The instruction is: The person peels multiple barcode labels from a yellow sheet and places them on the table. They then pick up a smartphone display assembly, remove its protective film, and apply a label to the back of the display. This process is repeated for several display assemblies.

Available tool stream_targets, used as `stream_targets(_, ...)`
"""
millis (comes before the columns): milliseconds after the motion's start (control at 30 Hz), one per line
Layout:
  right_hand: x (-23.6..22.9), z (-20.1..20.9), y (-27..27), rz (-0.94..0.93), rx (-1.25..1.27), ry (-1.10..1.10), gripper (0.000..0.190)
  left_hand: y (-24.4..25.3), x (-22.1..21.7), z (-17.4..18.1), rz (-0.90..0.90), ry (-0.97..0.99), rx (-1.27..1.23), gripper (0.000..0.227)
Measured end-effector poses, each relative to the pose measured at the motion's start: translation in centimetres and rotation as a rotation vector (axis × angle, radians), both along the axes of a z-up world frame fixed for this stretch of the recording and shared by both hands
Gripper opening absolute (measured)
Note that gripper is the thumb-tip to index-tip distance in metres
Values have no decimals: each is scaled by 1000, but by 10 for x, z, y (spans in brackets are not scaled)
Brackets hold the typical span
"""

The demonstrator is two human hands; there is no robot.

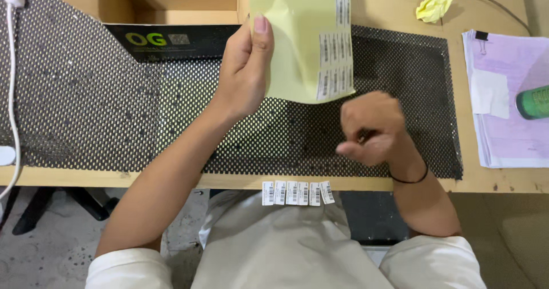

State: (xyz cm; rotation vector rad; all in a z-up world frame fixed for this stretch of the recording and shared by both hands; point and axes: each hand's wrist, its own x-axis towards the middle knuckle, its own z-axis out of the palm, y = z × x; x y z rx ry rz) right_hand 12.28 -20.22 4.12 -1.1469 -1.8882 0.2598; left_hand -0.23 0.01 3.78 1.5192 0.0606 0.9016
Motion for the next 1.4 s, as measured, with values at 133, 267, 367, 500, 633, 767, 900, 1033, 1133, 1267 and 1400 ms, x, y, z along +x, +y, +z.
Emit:
stream_targets(133,35,-4,-5,-468,204,-379,24,0,0,-5,-234,87,16,45)
stream_targets(267,38,0,2,-528,249,-680,44,0,5,-14,-545,44,-172,49)
stream_targets(367,37,-4,7,-571,400,-650,39,-2,1,-4,-541,127,-244,51)
stream_targets(500,25,-2,9,-615,475,-626,24,-3,3,-7,-492,203,-324,49)
stream_targets(633,18,-5,11,-642,426,-618,22,3,-1,6,-524,358,-160,52)
stream_targets(767,17,-20,13,-657,508,-547,9,-3,1,6,-456,273,-4,43)
stream_targets(900,14,-19,14,-660,509,-517,6,0,6,-3,-461,264,-35,44)
stream_targets(1033,12,-14,14,-660,532,-472,4,-6,5,7,-464,255,-81,48)
stream_targets(1133,10,-9,14,-658,551,-451,4,-6,6,10,-466,248,-79,49)
stream_targets(1267,6,-8,16,-641,534,-415,5,-6,3,17,-453,237,-38,47)
stream_targets(1400,9,-3,19,-601,502,-419,8,8,-2,15,-429,230,18,49)
